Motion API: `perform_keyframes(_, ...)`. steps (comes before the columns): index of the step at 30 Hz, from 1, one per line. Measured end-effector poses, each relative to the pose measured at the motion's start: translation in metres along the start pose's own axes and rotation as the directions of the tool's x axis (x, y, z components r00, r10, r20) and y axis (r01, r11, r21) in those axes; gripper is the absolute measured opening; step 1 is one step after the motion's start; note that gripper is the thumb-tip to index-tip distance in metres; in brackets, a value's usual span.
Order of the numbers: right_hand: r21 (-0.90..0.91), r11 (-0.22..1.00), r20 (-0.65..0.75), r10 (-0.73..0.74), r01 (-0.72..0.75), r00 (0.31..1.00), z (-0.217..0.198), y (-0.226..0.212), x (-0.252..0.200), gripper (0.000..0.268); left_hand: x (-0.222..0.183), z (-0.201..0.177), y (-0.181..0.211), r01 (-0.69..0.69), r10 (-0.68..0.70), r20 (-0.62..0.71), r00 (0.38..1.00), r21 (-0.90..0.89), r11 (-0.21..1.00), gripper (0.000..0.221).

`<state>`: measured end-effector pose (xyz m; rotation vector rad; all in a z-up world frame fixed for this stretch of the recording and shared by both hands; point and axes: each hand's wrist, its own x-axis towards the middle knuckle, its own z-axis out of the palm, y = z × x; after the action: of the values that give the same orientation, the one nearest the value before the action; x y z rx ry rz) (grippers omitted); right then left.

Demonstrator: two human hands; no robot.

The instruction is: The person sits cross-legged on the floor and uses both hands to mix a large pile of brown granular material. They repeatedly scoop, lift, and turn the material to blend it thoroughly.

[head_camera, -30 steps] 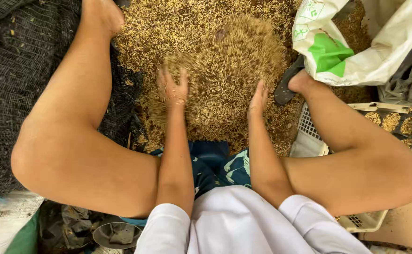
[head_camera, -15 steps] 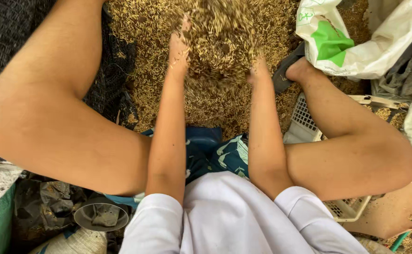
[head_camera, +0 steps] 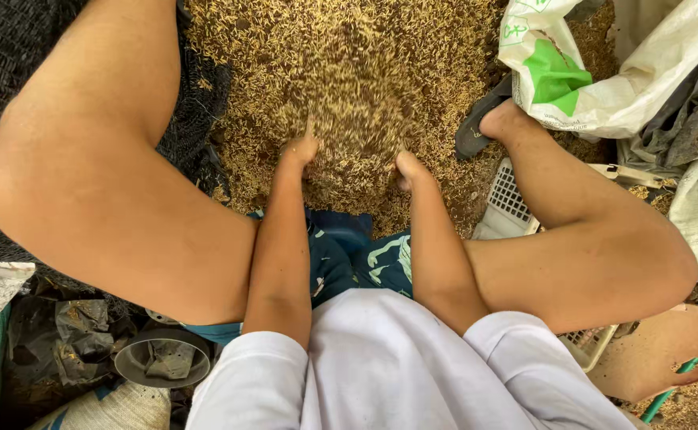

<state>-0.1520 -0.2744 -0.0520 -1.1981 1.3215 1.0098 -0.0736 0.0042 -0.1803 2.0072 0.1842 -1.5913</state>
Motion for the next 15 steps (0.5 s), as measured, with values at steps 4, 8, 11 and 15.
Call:
perform_keyframes(4, 0.151, 0.984, -0.046, -0.089, 0.095, 0.995, 0.015, -0.005, 0.026, 0.079, -0.046, -0.008, 0.057, 0.064, -0.135, -0.059, 0.989, -0.653, 0.755, 0.065)
perform_keyframes(8, 0.189, 0.962, -0.064, -0.186, 0.195, 0.98, 0.002, -0.03, 0.024, 0.075, -0.113, -0.061, 0.135, -0.035, -0.18, -0.166, 0.97, -0.822, 0.568, 0.072)
perform_keyframes(11, 0.034, 0.968, 0.013, -0.249, 0.248, 0.968, -0.033, -0.051, -0.009, 0.08, -0.156, -0.094, 0.135, 0.035, -0.218, -0.357, 0.908, -0.454, 0.89, 0.081)
perform_keyframes(15, -0.459, 0.888, 0.111, 0.073, -0.014, 0.991, -0.038, -0.05, -0.05, 0.1, -0.174, -0.099, 0.084, 0.487, -0.519, -0.26, 0.814, -0.183, 0.854, 0.097)
